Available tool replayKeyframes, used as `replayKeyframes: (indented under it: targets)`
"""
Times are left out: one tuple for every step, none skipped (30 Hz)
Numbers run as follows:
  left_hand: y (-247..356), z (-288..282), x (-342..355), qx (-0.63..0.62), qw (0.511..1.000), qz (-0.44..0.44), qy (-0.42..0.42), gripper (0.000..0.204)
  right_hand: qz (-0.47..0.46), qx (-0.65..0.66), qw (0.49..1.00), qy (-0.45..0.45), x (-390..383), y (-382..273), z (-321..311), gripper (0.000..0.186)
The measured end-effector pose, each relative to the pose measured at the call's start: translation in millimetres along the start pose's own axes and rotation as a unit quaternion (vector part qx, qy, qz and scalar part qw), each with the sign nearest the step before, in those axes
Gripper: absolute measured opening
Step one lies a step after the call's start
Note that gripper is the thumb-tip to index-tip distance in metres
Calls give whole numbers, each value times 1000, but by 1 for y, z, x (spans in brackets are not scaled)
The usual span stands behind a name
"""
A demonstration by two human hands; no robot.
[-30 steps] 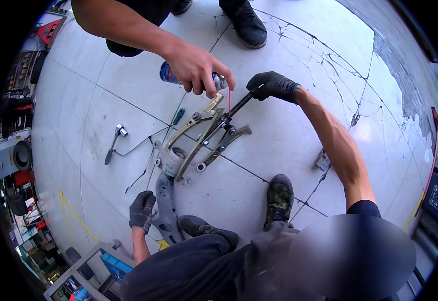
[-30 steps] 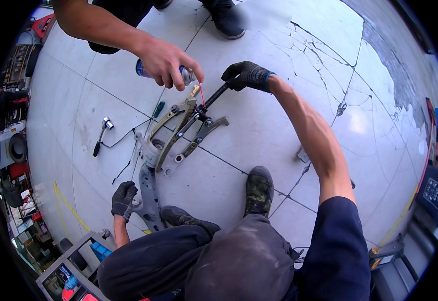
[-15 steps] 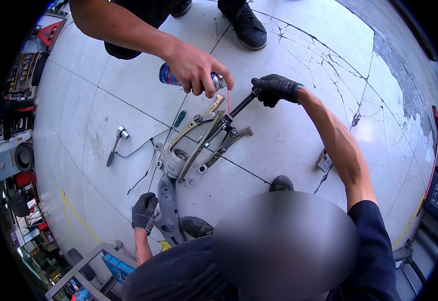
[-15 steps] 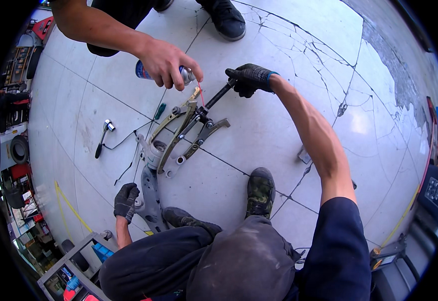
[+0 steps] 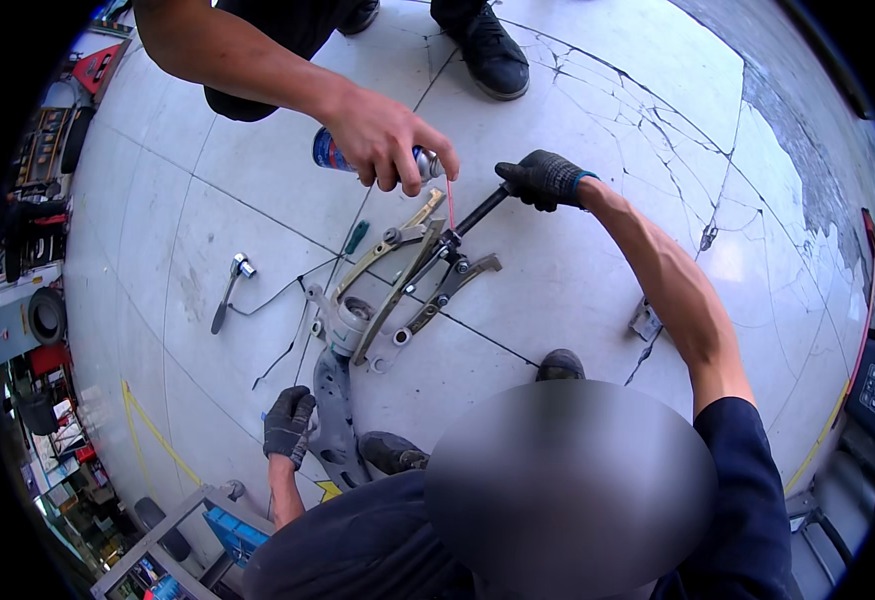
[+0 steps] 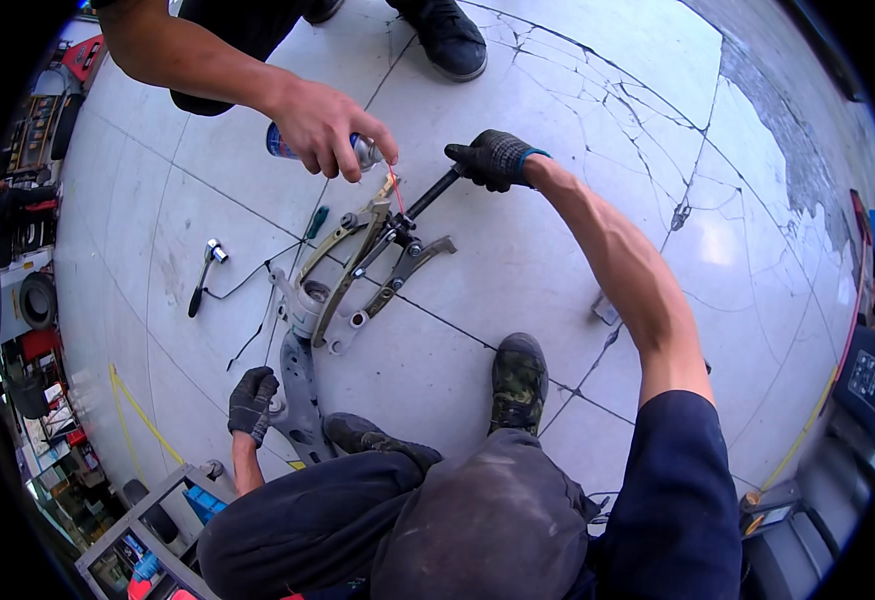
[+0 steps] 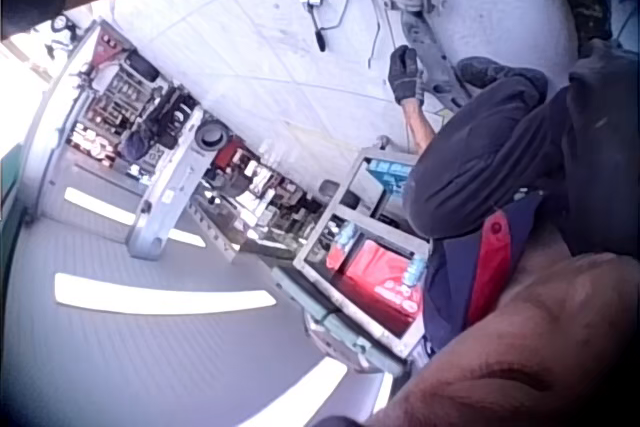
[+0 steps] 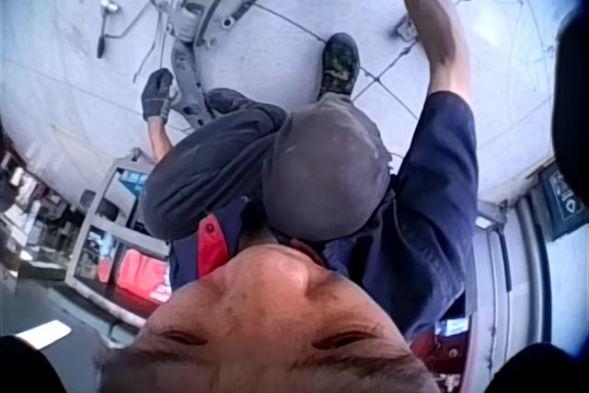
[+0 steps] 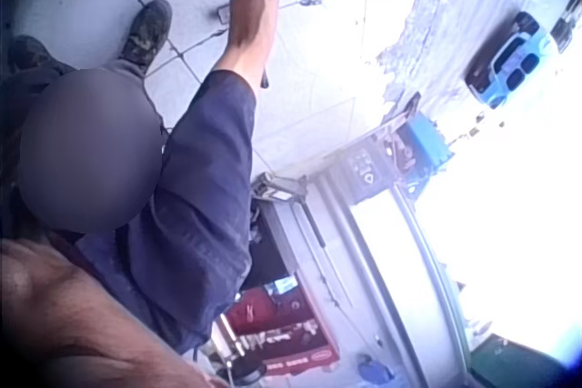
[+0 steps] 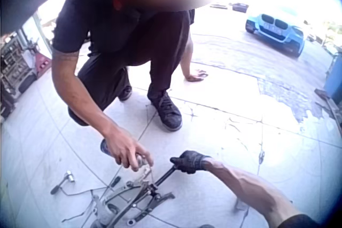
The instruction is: The person marks a car control arm with a marker, then uses a hammer and a ball joint press tool to remove a ball joint. Another person assists by spraying lubricant and operating the press tool. The person continues to adjust and tighten the press tool to extract the ball joint from the control arm.
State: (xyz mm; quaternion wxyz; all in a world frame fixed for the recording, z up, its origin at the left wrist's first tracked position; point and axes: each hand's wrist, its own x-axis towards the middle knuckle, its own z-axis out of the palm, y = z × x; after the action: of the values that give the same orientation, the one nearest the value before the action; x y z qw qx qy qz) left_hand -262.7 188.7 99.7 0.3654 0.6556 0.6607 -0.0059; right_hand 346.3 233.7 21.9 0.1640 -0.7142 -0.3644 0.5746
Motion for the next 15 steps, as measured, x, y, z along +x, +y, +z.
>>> replayKeyframes:
  targets:
    - [0, 0, 1, 5, 1000, 6, 2, 27, 22, -8, 1000, 8, -1, -3, 3, 55]
    - [0, 1, 1, 2, 1000, 5, 1, 27, 45, -17, 999, 16, -2, -5, 5, 59]
    - [1, 1, 1, -1, 1000, 3, -1, 27, 13, -13, 1000, 14, -2, -4, 4, 58]
    - [6, 2, -1, -4, 1000, -1, -3, 27, -52, 48, 997, 19, -4, 3, 6, 60]
    - [11, 1, -2, -7, 1000, -8, -4, 27, -116, 109, 987, 24, -8, 12, 9, 62]
    - [18, 1, -3, -11, 1000, -15, -5, 27, -116, 98, 988, 17, -5, 16, 7, 62]
    - [23, -1, -3, -14, 1000, -21, -6, 27, -117, 86, 989, 8, -4, 17, 4, 62]
    - [19, -1, -2, -1, 1000, -11, 0, 26, -119, 74, 990, -2, -2, 17, 3, 62]
    - [12, 0, -1, 10, 1000, 0, 5, 26, -34, 27, 999, -23, 4, 14, -4, 60]
    - [14, 1, -2, 21, 1000, 9, 9, 26, 53, -20, 997, -46, 7, 12, -8, 59]
    - [17, 3, -2, 3, 1000, -4, 4, 26, 41, -30, 998, -37, 9, 17, -12, 58]
    - [20, 6, -2, -16, 1000, -17, -2, 26, 18, 6, 999, -40, 6, 25, -17, 56]
    - [24, 3, -7, -33, 999, -35, 1, 26, -13, 41, 998, -48, 3, 23, -18, 54]
    - [18, 0, -10, -20, 999, -28, 8, 26, -41, 77, 994, -58, -2, 17, -14, 53]
    - [8, -3, -12, -9, 1000, -23, 15, 27, -98, 92, 990, -50, -9, 12, -7, 38]
